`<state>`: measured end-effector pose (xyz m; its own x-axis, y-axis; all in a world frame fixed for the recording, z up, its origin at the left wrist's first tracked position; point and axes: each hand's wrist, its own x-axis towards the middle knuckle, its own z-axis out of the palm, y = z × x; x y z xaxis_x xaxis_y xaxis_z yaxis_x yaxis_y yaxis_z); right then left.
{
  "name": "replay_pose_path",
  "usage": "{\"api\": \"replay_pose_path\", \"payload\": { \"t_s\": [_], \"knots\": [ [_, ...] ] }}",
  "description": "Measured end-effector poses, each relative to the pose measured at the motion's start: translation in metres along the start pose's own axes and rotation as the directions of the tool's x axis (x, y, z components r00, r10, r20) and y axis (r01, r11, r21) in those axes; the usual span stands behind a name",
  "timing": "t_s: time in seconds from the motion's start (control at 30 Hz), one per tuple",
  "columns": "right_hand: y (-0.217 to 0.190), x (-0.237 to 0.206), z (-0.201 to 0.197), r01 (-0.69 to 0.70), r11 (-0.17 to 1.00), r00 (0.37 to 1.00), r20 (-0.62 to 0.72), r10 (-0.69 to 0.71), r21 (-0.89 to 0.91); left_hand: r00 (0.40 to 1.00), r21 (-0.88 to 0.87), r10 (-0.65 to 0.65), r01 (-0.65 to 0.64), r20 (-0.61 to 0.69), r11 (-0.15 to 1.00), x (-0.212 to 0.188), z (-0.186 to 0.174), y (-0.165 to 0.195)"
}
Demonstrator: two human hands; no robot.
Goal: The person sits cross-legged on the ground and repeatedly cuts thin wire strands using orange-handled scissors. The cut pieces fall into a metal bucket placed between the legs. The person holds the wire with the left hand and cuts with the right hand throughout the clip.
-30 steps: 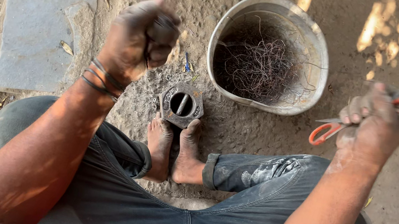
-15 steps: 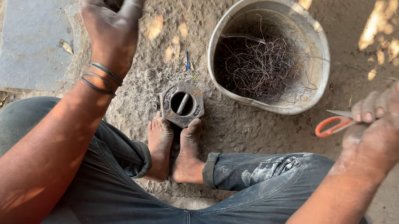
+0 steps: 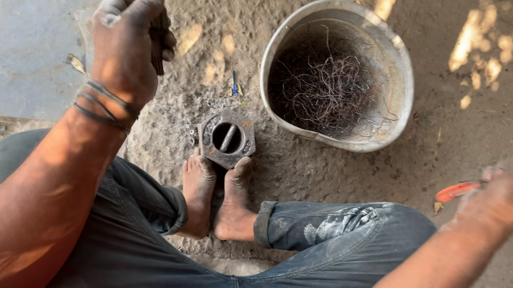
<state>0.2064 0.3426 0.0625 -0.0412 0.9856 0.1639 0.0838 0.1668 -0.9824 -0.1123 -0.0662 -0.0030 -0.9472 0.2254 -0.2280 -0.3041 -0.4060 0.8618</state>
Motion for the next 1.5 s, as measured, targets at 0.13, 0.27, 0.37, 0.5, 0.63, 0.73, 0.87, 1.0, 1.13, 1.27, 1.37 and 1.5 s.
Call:
{"api": "replay_pose_path", "payload": {
  "t_s": [0.13,0.27,0.37,0.5,0.63,0.73,0.87,1.0,1.13,1.27,1.37,1.5],
  "knots": [
    [0.001,-0.008,0.018,0.446,0.889,0.884,0.207,-0.420,-0.104,0.996,0.127,0.056,-0.065,0.074,0.990,-0.011,0.010,-0.016],
    [0.000,-0.031,0.065,0.633,0.757,0.763,0.295,-0.576,-0.160,0.995,0.230,0.054,-0.072,0.082,0.971,-0.012,0.021,-0.024],
    [0.009,-0.051,0.113,0.760,0.611,0.643,0.399,-0.654,-0.224,0.992,0.282,0.050,-0.081,0.116,0.956,-0.015,0.030,-0.031],
    [0.024,-0.092,0.154,0.720,0.502,0.688,0.587,-0.427,-0.478,0.976,0.363,0.057,-0.132,0.210,0.922,-0.022,0.038,-0.042],
    [0.028,-0.134,0.171,0.712,0.540,0.610,0.776,-0.160,-0.448,0.982,0.429,-0.026,-0.059,0.189,0.901,-0.031,0.043,-0.054],
    [0.029,-0.157,0.177,0.811,0.364,0.473,0.879,0.054,-0.459,0.983,0.372,-0.093,0.028,0.159,0.928,-0.031,0.043,-0.056],
    [0.037,-0.159,0.177,0.839,0.313,0.404,0.895,0.188,-0.445,0.981,0.120,-0.172,0.161,0.088,0.980,-0.028,0.049,-0.057],
    [0.028,-0.141,0.179,0.650,0.424,0.529,0.776,0.343,-0.631,0.977,0.095,-0.094,0.077,0.192,0.993,-0.030,0.047,-0.048],
    [-0.016,-0.108,0.157,0.731,0.492,0.461,0.874,0.153,-0.472,0.937,0.132,-0.113,0.073,0.329,0.989,-0.038,0.047,-0.031],
    [-0.068,-0.104,0.098,0.386,0.915,0.636,0.753,-0.172,-0.116,0.847,0.100,-0.149,0.114,0.511,0.988,-0.046,0.045,-0.017],
    [-0.059,-0.135,0.086,0.721,0.631,0.612,0.689,-0.388,-0.286,0.769,0.080,-0.145,0.122,0.623,0.989,-0.051,0.042,-0.017],
    [-0.035,-0.168,0.098,0.214,0.976,0.599,0.782,-0.172,0.050,0.747,0.198,-0.190,0.079,0.637,0.977,-0.050,0.041,-0.028]
  ]
}}
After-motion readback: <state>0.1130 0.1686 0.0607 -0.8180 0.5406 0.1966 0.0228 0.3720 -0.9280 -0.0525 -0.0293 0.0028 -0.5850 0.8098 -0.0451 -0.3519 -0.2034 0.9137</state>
